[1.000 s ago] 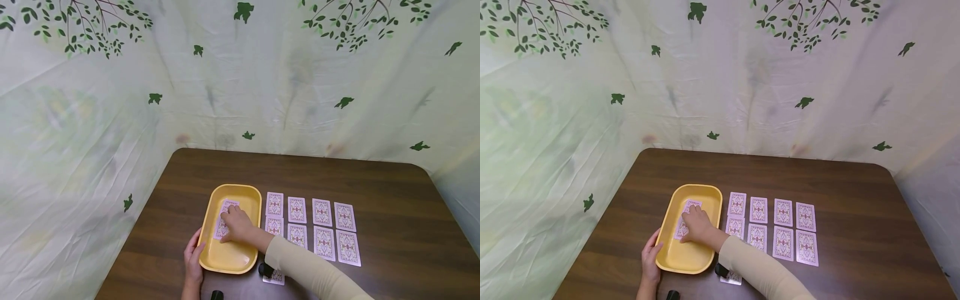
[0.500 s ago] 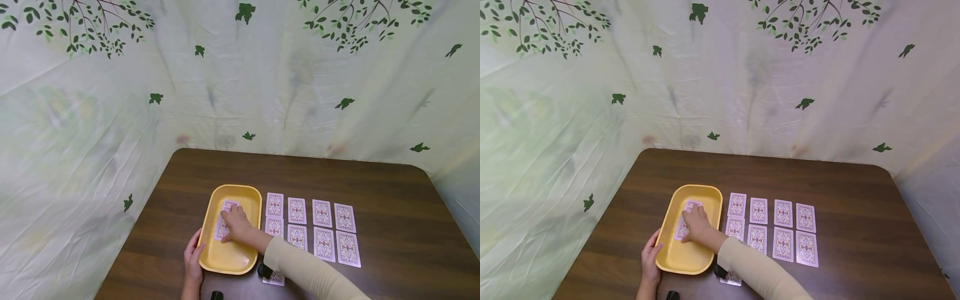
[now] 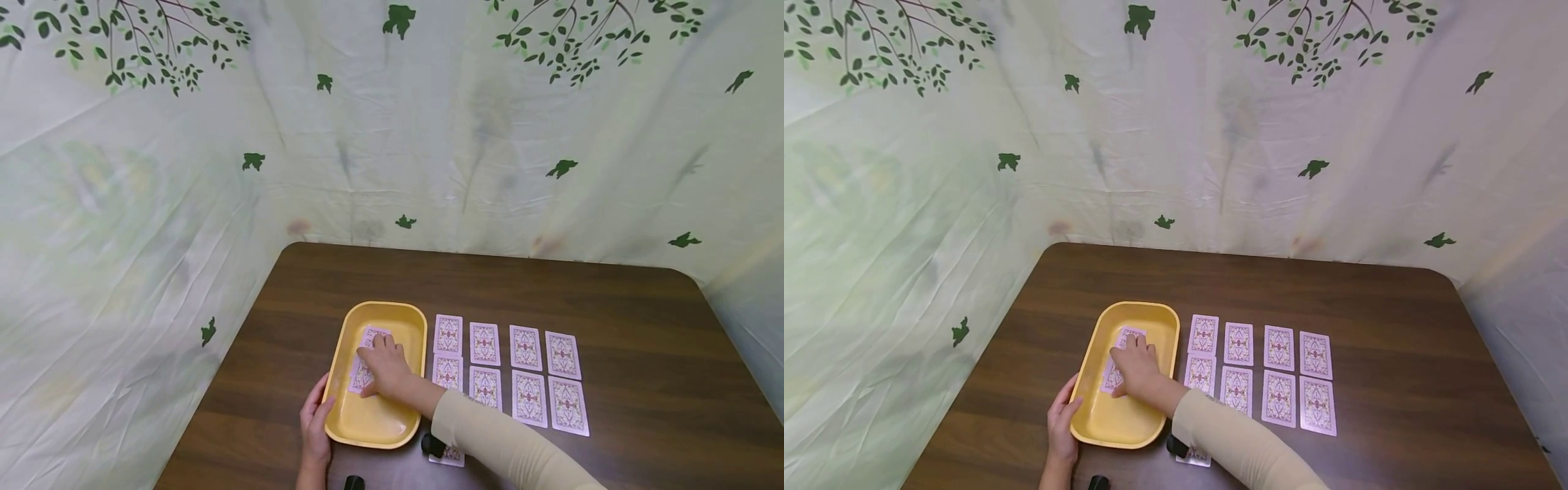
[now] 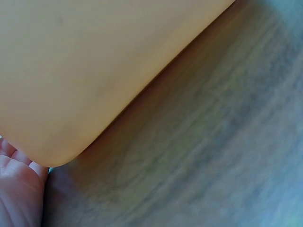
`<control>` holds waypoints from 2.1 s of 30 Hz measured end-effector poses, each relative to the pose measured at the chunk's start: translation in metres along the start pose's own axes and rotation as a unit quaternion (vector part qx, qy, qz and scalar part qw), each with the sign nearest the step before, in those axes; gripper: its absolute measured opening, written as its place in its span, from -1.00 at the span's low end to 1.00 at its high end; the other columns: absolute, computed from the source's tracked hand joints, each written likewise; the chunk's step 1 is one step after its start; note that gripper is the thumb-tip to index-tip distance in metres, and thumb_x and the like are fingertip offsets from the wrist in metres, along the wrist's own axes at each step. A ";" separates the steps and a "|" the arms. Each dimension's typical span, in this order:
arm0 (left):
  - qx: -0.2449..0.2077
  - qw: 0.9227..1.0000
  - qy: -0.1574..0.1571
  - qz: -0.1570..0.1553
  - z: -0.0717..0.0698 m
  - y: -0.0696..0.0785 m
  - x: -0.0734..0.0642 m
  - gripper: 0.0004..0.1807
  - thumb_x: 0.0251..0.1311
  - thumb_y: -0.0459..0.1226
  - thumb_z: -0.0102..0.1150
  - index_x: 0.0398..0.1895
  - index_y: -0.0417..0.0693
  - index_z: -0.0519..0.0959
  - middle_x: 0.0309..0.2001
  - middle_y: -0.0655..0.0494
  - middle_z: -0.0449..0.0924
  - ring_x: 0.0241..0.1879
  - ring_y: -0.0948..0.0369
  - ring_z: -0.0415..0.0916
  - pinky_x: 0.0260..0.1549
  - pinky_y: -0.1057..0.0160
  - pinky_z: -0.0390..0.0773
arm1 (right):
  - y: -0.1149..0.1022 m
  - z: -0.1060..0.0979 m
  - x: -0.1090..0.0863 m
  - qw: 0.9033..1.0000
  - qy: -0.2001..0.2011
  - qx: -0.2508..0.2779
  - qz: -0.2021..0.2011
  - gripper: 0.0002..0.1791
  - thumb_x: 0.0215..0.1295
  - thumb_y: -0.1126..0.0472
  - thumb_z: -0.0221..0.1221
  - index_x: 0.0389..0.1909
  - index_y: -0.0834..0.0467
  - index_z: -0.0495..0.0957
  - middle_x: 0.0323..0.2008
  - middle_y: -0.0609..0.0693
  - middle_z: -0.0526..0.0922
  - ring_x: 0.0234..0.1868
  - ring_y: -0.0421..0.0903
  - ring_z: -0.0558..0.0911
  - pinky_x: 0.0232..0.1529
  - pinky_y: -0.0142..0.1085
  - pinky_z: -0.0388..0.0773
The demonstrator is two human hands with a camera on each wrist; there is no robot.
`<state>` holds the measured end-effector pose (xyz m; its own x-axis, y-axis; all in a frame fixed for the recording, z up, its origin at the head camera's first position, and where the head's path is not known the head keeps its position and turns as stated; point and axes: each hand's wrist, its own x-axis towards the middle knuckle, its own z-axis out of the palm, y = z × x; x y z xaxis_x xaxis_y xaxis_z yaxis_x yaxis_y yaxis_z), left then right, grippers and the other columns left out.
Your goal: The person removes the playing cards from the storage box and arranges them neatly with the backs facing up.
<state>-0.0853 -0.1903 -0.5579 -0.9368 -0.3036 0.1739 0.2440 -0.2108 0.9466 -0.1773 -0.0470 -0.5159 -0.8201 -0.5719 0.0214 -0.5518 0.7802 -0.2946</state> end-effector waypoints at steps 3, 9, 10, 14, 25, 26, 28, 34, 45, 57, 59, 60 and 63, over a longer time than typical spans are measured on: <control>0.002 1.000 0.002 -0.004 0.000 0.000 0.000 -0.60 0.21 -0.54 -0.18 0.12 -0.63 0.24 -0.02 0.04 0.51 -0.09 0.17 0.46 -0.13 0.34 0.46 | -0.002 0.000 0.000 1.000 -0.008 -0.014 -0.001 -0.21 -0.30 -0.16 0.42 0.07 0.01 0.46 -0.13 0.08 0.36 -0.12 0.02 0.29 -0.33 -0.19 0.34; 0.000 1.000 0.001 0.000 0.000 0.000 0.000 -0.60 0.21 -0.54 -0.18 0.11 -0.63 0.24 -0.02 0.03 0.51 -0.10 0.17 0.46 -0.14 0.34 0.47 | -0.003 0.000 -0.001 0.999 -0.002 -0.036 -0.026 -0.28 -0.27 -0.15 0.41 -0.01 0.03 0.49 -0.17 0.10 0.32 -0.17 0.00 0.31 -0.47 -0.28 0.39; 0.000 1.000 0.001 0.000 0.000 0.000 0.000 -0.60 0.21 -0.54 -0.18 0.11 -0.63 0.24 -0.02 0.03 0.51 -0.10 0.17 0.46 -0.14 0.34 0.47 | -0.003 0.000 -0.001 0.999 0.000 -0.038 -0.032 -0.29 -0.27 -0.15 0.41 -0.01 0.05 0.50 -0.18 0.10 0.32 -0.19 0.00 0.31 -0.48 -0.30 0.39; 0.001 1.000 0.000 -0.002 0.000 0.000 -0.001 -0.60 0.22 -0.53 -0.18 0.12 -0.63 0.25 -0.01 0.03 0.51 -0.08 0.17 0.46 -0.13 0.34 0.46 | -0.003 0.000 -0.001 0.997 0.007 -0.052 -0.050 -0.24 -0.26 -0.14 0.40 0.06 0.05 0.48 -0.17 0.10 0.31 -0.21 -0.02 0.31 -0.44 -0.36 0.41; 0.003 1.000 -0.002 0.003 -0.001 0.000 0.000 -0.60 0.20 -0.55 -0.19 0.11 -0.62 0.25 -0.01 0.03 0.51 -0.08 0.18 0.46 -0.12 0.34 0.45 | -0.007 -0.003 0.000 0.994 -0.003 -0.092 -0.058 -0.27 -0.24 -0.17 0.38 0.05 0.00 0.48 -0.18 0.08 0.30 -0.21 -0.04 0.30 -0.42 -0.39 0.41; 0.003 1.000 -0.002 0.003 -0.001 0.000 0.000 -0.60 0.20 -0.55 -0.18 0.11 -0.62 0.25 -0.01 0.03 0.51 -0.08 0.18 0.46 -0.11 0.34 0.45 | -0.006 -0.003 -0.001 0.994 -0.002 -0.087 -0.060 -0.28 -0.24 -0.16 0.39 0.03 0.01 0.48 -0.19 0.07 0.30 -0.21 -0.04 0.30 -0.43 -0.39 0.40; 0.002 1.000 -0.001 0.001 -0.001 0.000 -0.001 -0.60 0.21 -0.55 -0.18 0.11 -0.63 0.25 -0.01 0.04 0.51 -0.08 0.19 0.46 -0.11 0.34 0.45 | -0.005 -0.004 -0.001 0.995 0.000 -0.081 -0.065 -0.28 -0.24 -0.17 0.39 0.02 0.01 0.48 -0.19 0.08 0.30 -0.21 -0.04 0.30 -0.42 -0.39 0.40; -0.004 1.000 0.000 -0.002 -0.001 0.000 -0.002 -0.59 0.20 -0.54 -0.17 0.11 -0.64 0.23 -0.03 0.09 0.52 -0.09 0.21 0.47 -0.13 0.34 0.46 | -0.004 -0.005 -0.004 0.994 0.005 -0.059 -0.091 -0.22 -0.23 -0.20 0.40 0.07 0.01 0.41 -0.11 0.15 0.30 -0.16 0.00 0.33 -0.35 -0.34 0.43; -0.002 1.000 -0.001 0.016 -0.001 -0.001 0.000 -0.59 0.19 -0.55 -0.17 0.10 -0.65 0.24 -0.02 0.06 0.52 -0.08 0.22 0.46 -0.12 0.38 0.45 | 0.012 -0.029 -0.008 0.995 0.031 -0.001 -0.099 -0.30 -0.13 -0.10 0.34 0.10 0.04 0.40 -0.04 0.15 0.27 -0.06 0.02 0.31 -0.15 -0.25 0.43; 0.000 1.000 0.003 0.017 -0.001 -0.004 0.000 -0.60 0.19 -0.56 -0.16 0.10 -0.64 0.25 -0.02 0.08 0.53 -0.09 0.22 0.47 -0.13 0.38 0.45 | 0.063 -0.078 -0.041 0.985 0.098 0.117 -0.084 -0.25 -0.13 -0.08 0.39 0.15 0.06 0.42 0.04 0.21 0.28 -0.04 0.00 0.33 -0.12 -0.18 0.42; 0.000 1.000 0.003 0.013 -0.002 -0.004 0.000 -0.60 0.19 -0.56 -0.17 0.10 -0.64 0.25 -0.02 0.09 0.52 -0.09 0.21 0.47 -0.13 0.37 0.45 | 0.069 -0.084 -0.051 0.985 0.097 0.126 -0.065 -0.23 -0.12 -0.10 0.38 0.18 0.04 0.41 0.07 0.21 0.27 -0.03 0.00 0.34 -0.11 -0.17 0.43; 0.001 1.000 0.002 0.013 -0.002 -0.004 0.000 -0.60 0.20 -0.56 -0.17 0.10 -0.65 0.25 -0.02 0.09 0.52 -0.09 0.21 0.46 -0.12 0.37 0.45 | 0.071 -0.085 -0.056 0.985 0.097 0.128 -0.057 -0.22 -0.12 -0.11 0.38 0.18 0.04 0.40 0.08 0.21 0.26 -0.02 0.01 0.34 -0.10 -0.15 0.43; 0.000 1.000 0.005 0.009 -0.002 -0.003 -0.001 -0.60 0.20 -0.55 -0.17 0.11 -0.64 0.24 -0.02 0.10 0.53 -0.08 0.21 0.46 -0.12 0.37 0.45 | 0.078 -0.086 -0.072 0.985 0.101 0.130 -0.043 -0.20 -0.13 -0.12 0.38 0.20 0.04 0.40 0.09 0.22 0.27 0.00 0.03 0.35 -0.07 -0.11 0.42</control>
<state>-0.0845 -0.1909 -0.5618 -0.9297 -0.3171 0.1874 0.2604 -0.2061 0.9433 -0.1745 0.0771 -0.4587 -0.7994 -0.5510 0.2396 -0.5853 0.6244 -0.5173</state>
